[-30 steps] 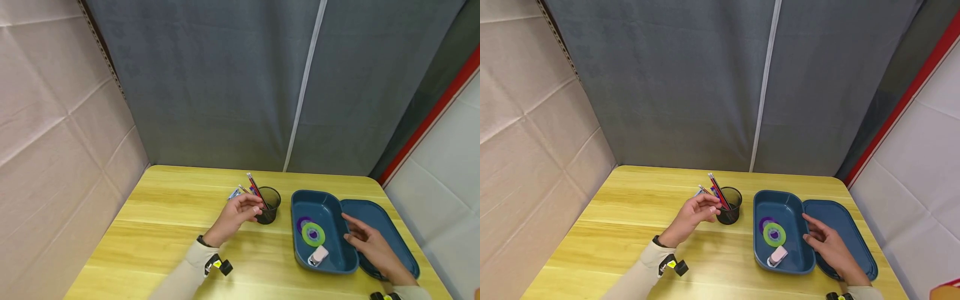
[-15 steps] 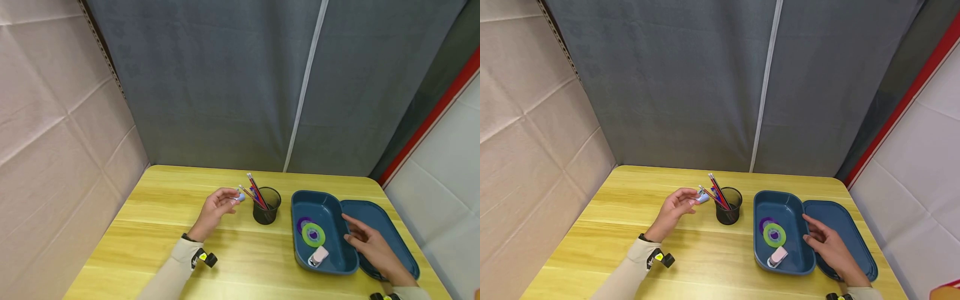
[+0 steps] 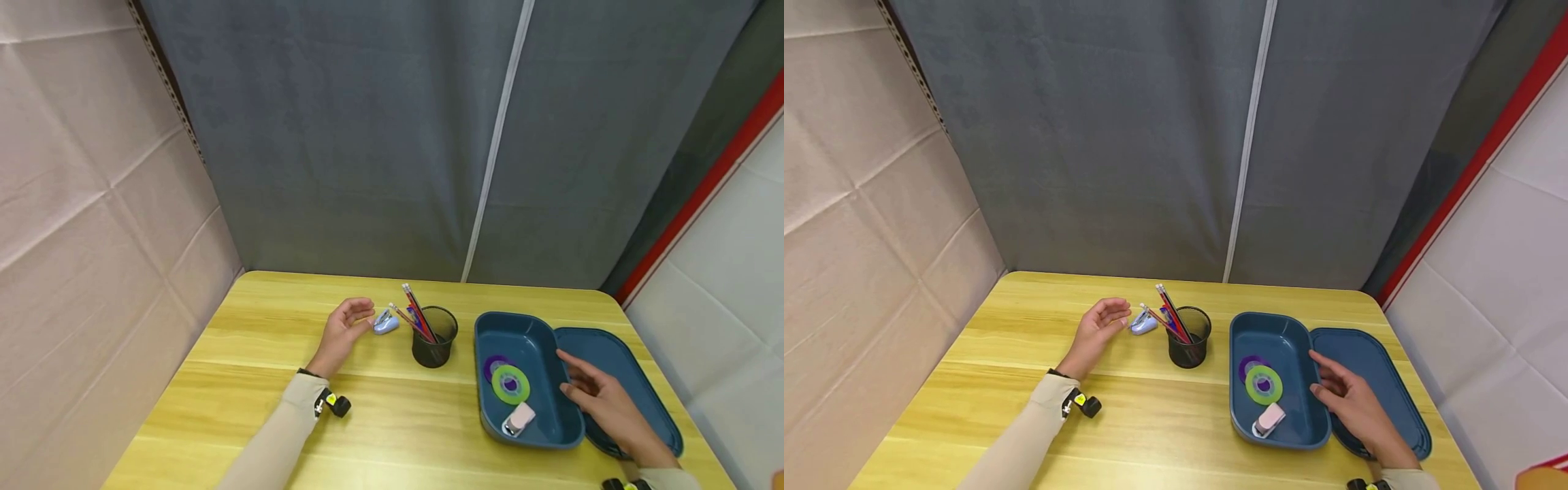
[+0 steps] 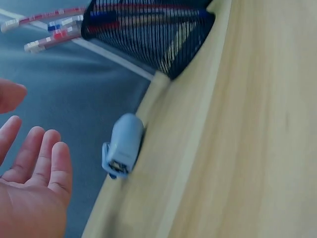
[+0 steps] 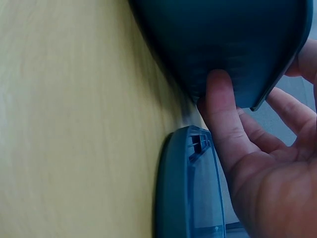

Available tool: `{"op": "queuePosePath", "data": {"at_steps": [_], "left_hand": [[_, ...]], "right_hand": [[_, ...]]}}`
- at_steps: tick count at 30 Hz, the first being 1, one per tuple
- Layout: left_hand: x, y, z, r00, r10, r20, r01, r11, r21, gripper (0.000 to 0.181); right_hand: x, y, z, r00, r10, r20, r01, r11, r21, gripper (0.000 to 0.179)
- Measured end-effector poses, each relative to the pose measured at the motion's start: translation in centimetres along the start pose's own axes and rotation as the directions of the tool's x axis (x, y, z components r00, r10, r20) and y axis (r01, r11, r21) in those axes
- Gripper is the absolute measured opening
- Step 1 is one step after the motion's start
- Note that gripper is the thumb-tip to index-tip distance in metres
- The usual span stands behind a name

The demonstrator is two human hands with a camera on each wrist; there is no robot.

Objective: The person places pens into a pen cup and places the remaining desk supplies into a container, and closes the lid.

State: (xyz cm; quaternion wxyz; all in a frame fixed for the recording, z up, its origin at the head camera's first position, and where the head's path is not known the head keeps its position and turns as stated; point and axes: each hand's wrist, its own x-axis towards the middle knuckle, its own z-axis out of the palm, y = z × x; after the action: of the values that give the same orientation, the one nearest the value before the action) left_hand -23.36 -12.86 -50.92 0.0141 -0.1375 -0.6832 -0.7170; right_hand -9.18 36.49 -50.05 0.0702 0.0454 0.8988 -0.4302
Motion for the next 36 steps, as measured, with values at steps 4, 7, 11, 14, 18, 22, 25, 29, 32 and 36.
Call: {"op": "queuePosePath", "data": {"at_steps": [4,7,11,14,18,22,25,29,32,36], "left_hand": [[1.0,-0.9,-0.4,1.0,-0.029,0.005,0.029,1.0,0.004,0.046],[1.6,-1.5,-0.7,0.998,-0.061,0.024,0.061,0.998,0.0,0.054],[2.3,-2.3,-0.7,0.993,-0.11,0.049,0.11,0.994,0.0,0.062],[2.5,-2.8,-0.5,0.99,-0.127,0.059,0.126,0.992,0.019,0.063],[2.7,-3.4,0.0,0.988,-0.14,0.069,0.136,0.989,0.053,0.064],[2.8,-3.5,0.4,0.982,-0.168,0.085,0.161,0.983,0.085,0.067],[2.7,-3.5,0.6,0.98,-0.179,0.09,0.17,0.98,0.1,0.07],[2.8,-3.6,0.8,0.979,-0.188,0.079,0.178,0.976,0.122,0.07],[2.7,-3.7,0.9,0.976,-0.205,0.066,0.192,0.967,0.17,0.071],[2.4,-3.4,1.0,0.973,-0.22,0.062,0.197,0.945,0.262,0.073]], "right_hand": [[0.0,-0.1,0.0,1.0,0.009,-0.002,-0.009,1.0,-0.001,0.07],[-0.1,-0.2,0.0,1.0,0.017,-0.004,-0.017,1.0,-0.001,0.07],[-0.1,-0.2,0.1,1.0,0.03,-0.004,-0.03,1.0,0.005,0.07],[-0.1,-0.1,0.1,1.0,0.03,-0.004,-0.03,0.999,0.013,0.07],[-0.1,-0.1,0.1,1.0,0.021,-0.008,-0.02,1.0,0.017,0.07],[-0.1,-0.2,0.1,1.0,0.013,-0.011,-0.013,1.0,0.023,0.07],[-0.1,-0.1,0.1,1.0,0.007,-0.012,-0.007,1.0,0.027,0.07],[-0.1,-0.1,0.1,1.0,0.003,-0.014,-0.003,1.0,0.018,0.069],[-0.1,-0.1,0.1,1.0,0.006,-0.012,-0.006,1.0,0.014,0.069],[-0.1,0.0,0.1,1.0,0.009,-0.011,-0.009,1.0,0.016,0.07]]}}
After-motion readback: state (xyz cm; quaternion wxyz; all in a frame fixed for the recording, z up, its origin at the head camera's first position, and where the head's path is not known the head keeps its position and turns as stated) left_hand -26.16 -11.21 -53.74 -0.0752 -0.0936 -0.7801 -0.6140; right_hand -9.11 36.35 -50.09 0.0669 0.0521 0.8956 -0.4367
